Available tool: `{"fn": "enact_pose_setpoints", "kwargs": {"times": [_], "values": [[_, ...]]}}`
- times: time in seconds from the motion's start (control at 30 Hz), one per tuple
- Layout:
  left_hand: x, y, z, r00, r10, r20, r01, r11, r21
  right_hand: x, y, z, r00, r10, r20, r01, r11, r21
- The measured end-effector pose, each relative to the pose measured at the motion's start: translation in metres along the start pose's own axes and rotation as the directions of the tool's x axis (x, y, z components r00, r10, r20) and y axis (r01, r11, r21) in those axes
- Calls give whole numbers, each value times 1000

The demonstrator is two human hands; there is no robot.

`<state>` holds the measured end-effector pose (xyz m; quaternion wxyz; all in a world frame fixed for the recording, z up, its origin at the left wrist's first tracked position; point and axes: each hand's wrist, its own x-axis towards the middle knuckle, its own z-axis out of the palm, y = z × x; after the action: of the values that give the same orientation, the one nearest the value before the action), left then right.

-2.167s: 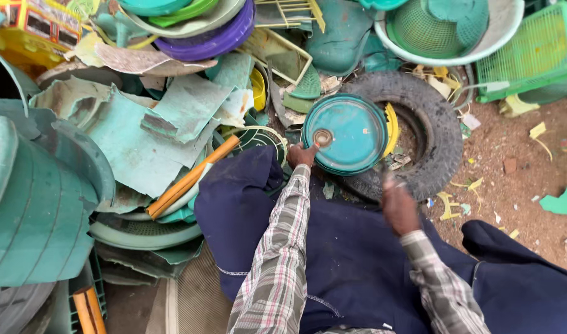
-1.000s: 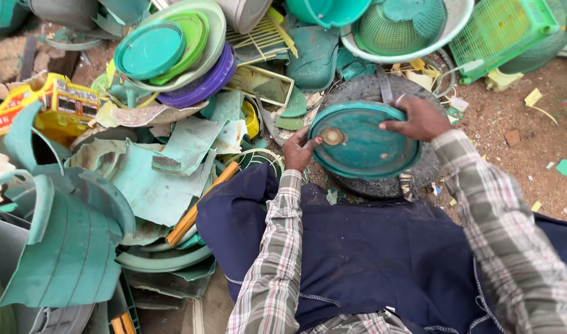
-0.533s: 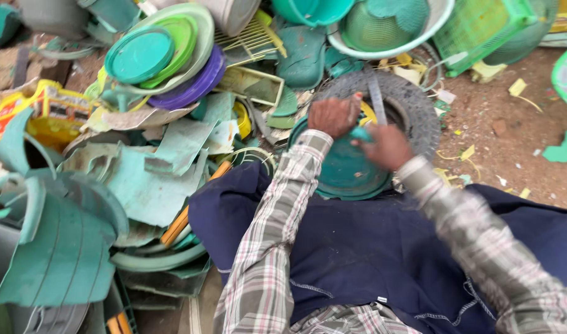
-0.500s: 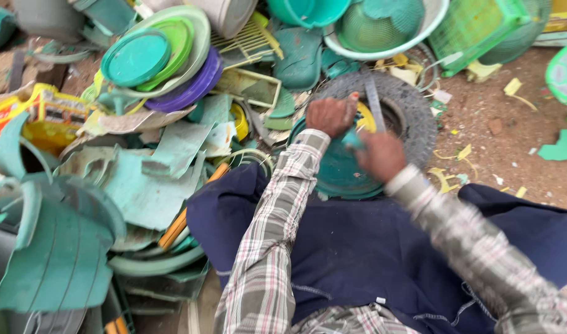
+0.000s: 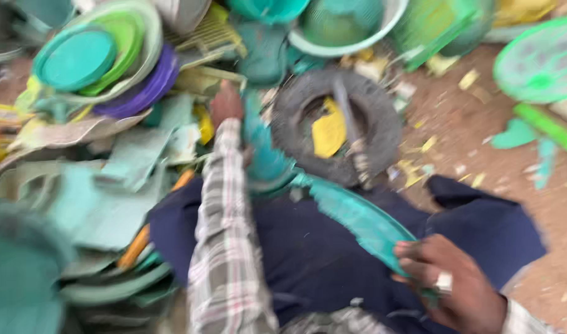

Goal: The person sits on the ground and uses a long blade to cut several plastic lids into smaller pieces. They place each lid on a tire, strike it with the blade, and then toss the fragments aside.

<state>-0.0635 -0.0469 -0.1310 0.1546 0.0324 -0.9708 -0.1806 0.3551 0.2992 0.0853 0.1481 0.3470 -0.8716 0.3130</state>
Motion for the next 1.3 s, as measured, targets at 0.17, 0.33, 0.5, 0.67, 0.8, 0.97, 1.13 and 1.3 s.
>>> {"fn": "enact_pose_setpoints", "kwargs": {"times": [0.17, 0.33, 0.5, 0.67, 0.8, 0.97, 1.13, 1.3], "values": [[16, -11, -32, 923, -169, -347, 85, 966, -243, -23, 22, 26, 748, 619, -240, -582, 785, 212], [-30, -9, -80, 935, -132, -330, -22, 906, -423, 5, 155, 58, 619, 642, -452, -718, 696, 4], [-90, 6, -65, 823, 450, -347, -546, 795, -265, 40, 267, 160, 643, 638, -424, -575, 767, 284], [-156, -13, 9, 794, 576, -194, -603, 787, -132, 40, 244, 216, 447, 852, -271, -886, 381, -264], [-207, -25, 60, 822, 565, 73, -569, 821, 51, 43, 229, 227, 368, 916, -158, -850, 263, -456], [-222, -17, 82, 895, 439, 86, -445, 891, 85, 40, 244, 221, 304, 945, -122, -915, 254, -312], [-215, -10, 84, 863, 491, 119, -499, 865, 53, 12, 228, 233, 407, 912, -46, -907, 410, 99], [-213, -15, 87, 859, 504, 93, -501, 864, -57, 12, 178, 252, 383, 915, 124, -914, 357, 191]]}}
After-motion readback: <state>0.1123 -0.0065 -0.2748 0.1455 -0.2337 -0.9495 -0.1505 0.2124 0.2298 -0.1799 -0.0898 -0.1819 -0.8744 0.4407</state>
